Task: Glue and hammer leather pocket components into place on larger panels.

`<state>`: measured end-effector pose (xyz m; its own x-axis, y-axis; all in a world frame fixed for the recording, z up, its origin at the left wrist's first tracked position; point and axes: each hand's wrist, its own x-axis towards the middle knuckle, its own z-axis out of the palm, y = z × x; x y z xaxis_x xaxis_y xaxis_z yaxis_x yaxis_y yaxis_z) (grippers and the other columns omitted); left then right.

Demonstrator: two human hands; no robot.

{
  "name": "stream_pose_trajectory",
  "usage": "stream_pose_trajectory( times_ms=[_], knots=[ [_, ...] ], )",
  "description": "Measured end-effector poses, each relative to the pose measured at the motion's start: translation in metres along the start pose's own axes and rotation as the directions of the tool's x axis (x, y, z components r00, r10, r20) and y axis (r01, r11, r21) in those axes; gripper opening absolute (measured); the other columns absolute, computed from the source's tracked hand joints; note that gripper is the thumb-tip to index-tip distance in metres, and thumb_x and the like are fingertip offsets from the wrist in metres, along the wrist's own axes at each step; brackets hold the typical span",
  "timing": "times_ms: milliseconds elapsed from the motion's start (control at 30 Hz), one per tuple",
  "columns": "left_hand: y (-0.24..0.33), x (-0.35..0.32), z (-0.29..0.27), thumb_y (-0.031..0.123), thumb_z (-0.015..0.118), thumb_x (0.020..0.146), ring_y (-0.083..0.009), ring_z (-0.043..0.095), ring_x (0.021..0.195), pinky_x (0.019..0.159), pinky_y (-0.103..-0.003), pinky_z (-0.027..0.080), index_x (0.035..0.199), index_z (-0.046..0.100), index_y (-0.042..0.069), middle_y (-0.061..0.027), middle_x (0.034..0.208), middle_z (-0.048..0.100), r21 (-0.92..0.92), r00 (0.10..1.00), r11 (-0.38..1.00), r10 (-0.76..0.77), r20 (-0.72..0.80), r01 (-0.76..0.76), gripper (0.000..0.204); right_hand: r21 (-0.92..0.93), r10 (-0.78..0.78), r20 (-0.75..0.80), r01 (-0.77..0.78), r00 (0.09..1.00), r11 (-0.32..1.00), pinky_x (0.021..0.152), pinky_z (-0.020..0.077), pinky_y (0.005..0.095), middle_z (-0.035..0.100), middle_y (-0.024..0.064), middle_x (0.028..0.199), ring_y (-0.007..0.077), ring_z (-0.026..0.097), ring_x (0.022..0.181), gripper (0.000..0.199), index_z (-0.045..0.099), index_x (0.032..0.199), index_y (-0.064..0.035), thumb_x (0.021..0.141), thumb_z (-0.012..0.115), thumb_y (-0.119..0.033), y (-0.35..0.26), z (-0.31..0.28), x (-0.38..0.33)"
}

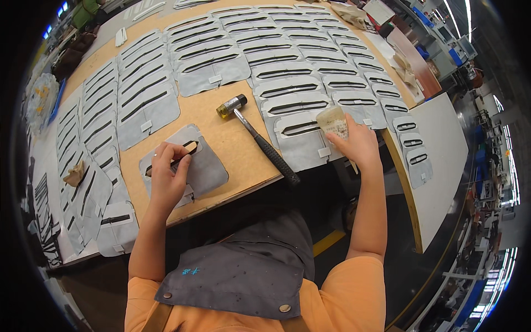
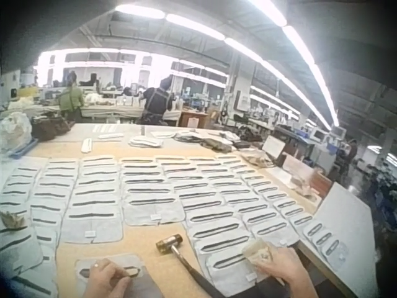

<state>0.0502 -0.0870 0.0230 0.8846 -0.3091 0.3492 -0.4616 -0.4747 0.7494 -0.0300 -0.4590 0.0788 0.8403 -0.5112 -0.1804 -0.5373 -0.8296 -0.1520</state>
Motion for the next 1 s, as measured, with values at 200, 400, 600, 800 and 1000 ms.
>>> stream_pose_trajectory(
  times_ms=[200, 400, 600, 800, 1000],
  knots=[
    [0.01, 0.009, 0.018, 0.005, 0.064, 0.081, -0.0237, 0.054, 0.086, 0.077, -0.036, 0.035, 0.086, 0.058, 0.006, -0.006, 0.086, 0.056, -0.014, 0.996, 0.996, 0.091, 0.004, -0.091, 0.007, 0.254, -0.536, -0.366, 0.636, 0.761, 0.729, 0.098, 0.0413, 0.0381, 0.059, 0.0167, 0.121, 0.0308, 0.055, 0.114, 0.059, 0.051, 0.13, -0.001, 0.082, 0.073, -0.027, -0.067, 0.04, -0.025],
    [0.018, 0.02, 0.018, 0.007, 0.065, 0.081, -0.0248, 0.053, 0.092, 0.079, -0.037, 0.034, 0.093, 0.059, 0.007, -0.0063, 0.093, 0.057, -0.029, 0.982, 0.981, 0.189, -0.006, -0.189, 0.013, 0.863, -0.606, -0.034, 0.33, 0.795, 0.383, 0.09, 0.045, 0.0289, 0.063, 0.0137, 0.111, 0.0175, 0.059, 0.101, 0.045, 0.049, 0.131, 0.0018, 0.089, 0.06, -0.01, -0.154, 0.064, -0.028],
    [-0.035, 0.005, 0.009, 0.007, 0.063, 0.082, -0.0286, 0.05, 0.103, 0.085, -0.039, 0.035, 0.11, 0.055, 0.009, -0.0097, 0.109, 0.054, 0.094, 0.969, 0.989, 0.133, -0.208, -0.115, 0.029, 0.971, -0.472, -0.183, 0.234, 0.862, 0.051, 0.092, 0.0447, 0.0283, 0.063, 0.0086, 0.113, 0.015, 0.058, 0.102, 0.037, 0.051, 0.126, 0.0013, 0.089, 0.055, -0.001, -0.194, 0.067, 0.067],
    [-0.048, 0.006, 0.011, 0.007, 0.062, 0.083, -0.0282, 0.05, 0.103, 0.086, -0.04, 0.035, 0.107, 0.057, 0.008, -0.0091, 0.106, 0.054, 0.193, 0.986, 0.978, 0.105, -0.132, -0.079, 0.025, 0.925, -0.291, -0.02, 0.128, 0.957, 0.358, 0.084, 0.0486, 0.033, 0.064, 0.012, 0.107, 0.0192, 0.061, 0.092, 0.044, 0.051, 0.125, 0.0029, 0.082, 0.058, 0.002, -0.197, 0.078, 0.143],
    [-0.059, 0.011, 0.005, 0.008, 0.061, 0.083, -0.0287, 0.052, 0.103, 0.089, -0.041, 0.038, 0.107, 0.057, 0.007, -0.0097, 0.108, 0.054, 0.26, 0.992, 0.966, 0.032, -0.12, 0.0, 0.024, 0.909, -0.208, -0.037, 0.119, 0.977, 0.399, 0.08, 0.0495, 0.0332, 0.064, 0.0144, 0.107, 0.0211, 0.061, 0.089, 0.05, 0.05, 0.127, 0.0038, 0.08, 0.065, -0.006, -0.184, 0.091, 0.153]
  ],
)
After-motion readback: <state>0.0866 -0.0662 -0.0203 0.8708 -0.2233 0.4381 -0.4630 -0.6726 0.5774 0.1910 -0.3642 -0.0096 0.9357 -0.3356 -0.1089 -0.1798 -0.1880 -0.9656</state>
